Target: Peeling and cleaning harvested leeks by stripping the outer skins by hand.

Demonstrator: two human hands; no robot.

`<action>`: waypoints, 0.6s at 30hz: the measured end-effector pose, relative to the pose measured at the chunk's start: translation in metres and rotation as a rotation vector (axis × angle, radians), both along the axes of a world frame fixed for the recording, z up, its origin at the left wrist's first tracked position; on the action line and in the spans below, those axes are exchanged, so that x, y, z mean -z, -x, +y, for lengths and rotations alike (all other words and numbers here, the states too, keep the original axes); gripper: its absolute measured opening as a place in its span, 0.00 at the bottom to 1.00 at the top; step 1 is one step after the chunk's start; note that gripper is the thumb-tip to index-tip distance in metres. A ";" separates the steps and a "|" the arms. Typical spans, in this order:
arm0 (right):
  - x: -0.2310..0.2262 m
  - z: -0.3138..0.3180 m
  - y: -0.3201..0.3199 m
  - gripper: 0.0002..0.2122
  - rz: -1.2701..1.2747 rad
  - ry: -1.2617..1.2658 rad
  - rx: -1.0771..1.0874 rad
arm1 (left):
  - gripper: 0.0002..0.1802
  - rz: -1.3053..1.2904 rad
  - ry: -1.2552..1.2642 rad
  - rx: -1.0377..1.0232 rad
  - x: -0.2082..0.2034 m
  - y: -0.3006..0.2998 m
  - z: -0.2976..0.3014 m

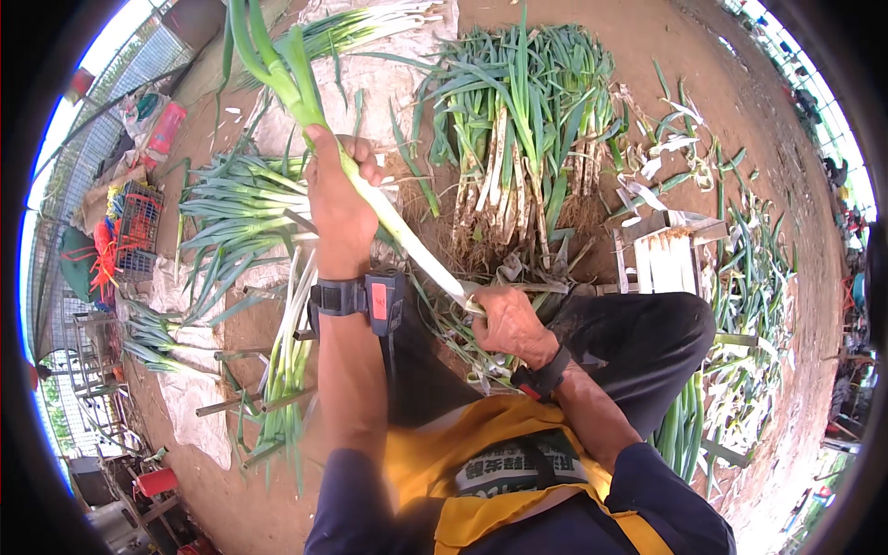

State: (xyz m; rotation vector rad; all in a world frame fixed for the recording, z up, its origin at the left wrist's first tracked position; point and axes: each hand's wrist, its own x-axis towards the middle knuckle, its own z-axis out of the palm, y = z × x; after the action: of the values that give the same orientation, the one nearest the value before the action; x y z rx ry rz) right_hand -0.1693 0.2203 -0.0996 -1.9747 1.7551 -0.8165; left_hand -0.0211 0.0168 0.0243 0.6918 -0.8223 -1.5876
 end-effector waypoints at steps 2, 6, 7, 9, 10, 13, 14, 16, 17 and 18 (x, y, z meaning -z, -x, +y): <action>0.005 0.003 -0.004 0.11 0.007 0.001 0.015 | 0.26 -0.018 0.011 0.007 -0.001 0.005 0.004; 0.010 0.005 -0.008 0.09 0.003 0.037 0.023 | 0.28 -0.027 0.025 0.018 0.003 0.005 0.002; 0.011 0.005 -0.007 0.08 -0.010 0.050 0.017 | 0.30 -0.004 0.026 0.029 0.002 0.006 0.002; 0.014 0.007 -0.004 0.07 -0.059 0.055 0.031 | 0.28 -0.006 0.009 0.053 0.001 0.006 0.002; 0.015 0.008 -0.003 0.06 -0.112 0.058 0.045 | 0.26 -0.010 -0.009 0.077 -0.001 0.006 0.003; 0.018 0.007 0.012 0.05 -0.144 -0.007 0.118 | 0.26 0.096 -0.028 0.175 -0.001 0.002 0.003; 0.018 0.009 0.017 0.05 -0.160 -0.035 0.150 | 0.26 0.140 -0.049 0.214 -0.004 0.001 0.003; 0.028 0.016 0.028 0.05 -0.109 -0.027 0.105 | 0.26 0.200 -0.040 0.264 0.000 0.000 0.000; 0.037 0.021 0.034 0.07 -0.057 -0.013 0.058 | 0.26 0.263 -0.025 0.312 0.000 -0.001 -0.002; 0.054 0.023 0.040 0.08 0.220 0.397 -0.087 | 0.26 0.316 -0.040 0.339 0.000 -0.001 -0.005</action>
State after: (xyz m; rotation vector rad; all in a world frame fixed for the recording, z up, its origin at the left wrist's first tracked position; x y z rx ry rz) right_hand -0.2094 0.2433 -0.1539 -2.4631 1.7089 -1.0141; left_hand -0.0196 0.0118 0.0248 0.3242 -0.6971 -1.9618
